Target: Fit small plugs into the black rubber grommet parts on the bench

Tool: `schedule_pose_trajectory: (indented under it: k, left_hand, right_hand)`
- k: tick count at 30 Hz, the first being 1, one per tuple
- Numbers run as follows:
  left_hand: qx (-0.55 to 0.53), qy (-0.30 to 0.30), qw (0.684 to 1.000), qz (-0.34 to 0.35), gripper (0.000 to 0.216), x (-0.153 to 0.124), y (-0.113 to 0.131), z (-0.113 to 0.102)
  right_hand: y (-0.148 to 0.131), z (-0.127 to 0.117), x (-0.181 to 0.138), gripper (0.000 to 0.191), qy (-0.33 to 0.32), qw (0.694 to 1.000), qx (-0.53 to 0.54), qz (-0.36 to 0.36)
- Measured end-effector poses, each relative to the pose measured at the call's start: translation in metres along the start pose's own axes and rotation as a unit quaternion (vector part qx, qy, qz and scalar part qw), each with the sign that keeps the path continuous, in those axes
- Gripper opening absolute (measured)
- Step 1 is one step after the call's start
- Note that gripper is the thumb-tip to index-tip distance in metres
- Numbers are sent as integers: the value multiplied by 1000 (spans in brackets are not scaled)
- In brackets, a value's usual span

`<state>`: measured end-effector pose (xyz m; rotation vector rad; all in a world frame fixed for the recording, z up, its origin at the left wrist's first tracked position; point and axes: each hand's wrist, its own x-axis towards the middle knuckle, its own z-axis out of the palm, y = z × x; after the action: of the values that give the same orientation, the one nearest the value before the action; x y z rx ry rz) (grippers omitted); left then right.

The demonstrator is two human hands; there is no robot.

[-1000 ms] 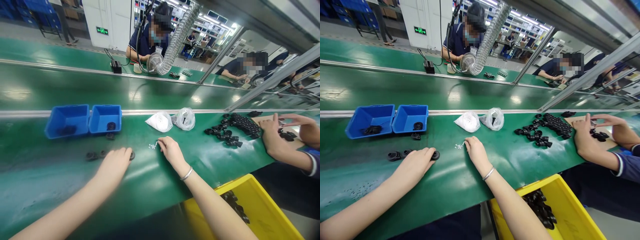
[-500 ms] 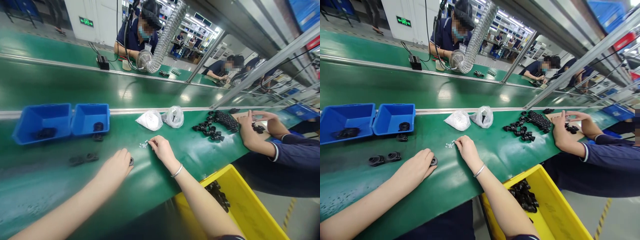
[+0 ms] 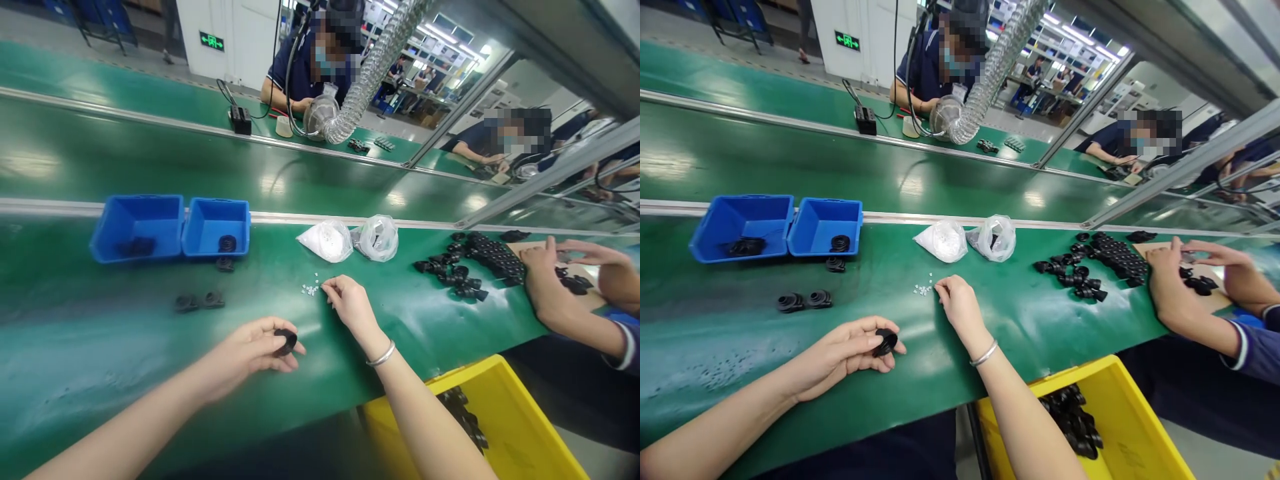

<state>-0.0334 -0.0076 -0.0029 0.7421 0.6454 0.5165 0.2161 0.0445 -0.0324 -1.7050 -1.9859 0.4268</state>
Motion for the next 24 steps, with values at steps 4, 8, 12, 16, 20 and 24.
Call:
schedule_pose_trajectory:
  k: [4, 8, 12, 16, 20, 24]
  left_hand:
    - [18, 31, 999, 15, 24, 1, -3, -2]
    - [30, 45, 998, 34, 32, 3, -6, -3]
    - [29, 28, 996, 75, 38, 7, -13, -6]
    - [115, 52, 986, 109, 37, 10, -24, -10]
    - [227, 98, 963, 104, 40, 9, -31, -13]
    - [261, 107, 953, 108, 40, 8, -32, -13]
  right_hand:
    - [-1, -1, 3, 19, 2, 1000, -8, -2]
    - [-13, -5, -2, 18, 10, 1000, -6, -15]
    - [-45, -1, -27, 13, -10, 992, 64, -109]
    - [-70, 17, -55, 11, -41, 975, 82, -203]
    - [-73, 31, -66, 15, -23, 971, -7, -237]
    - [-71, 32, -68, 21, 16, 958, -65, -279]
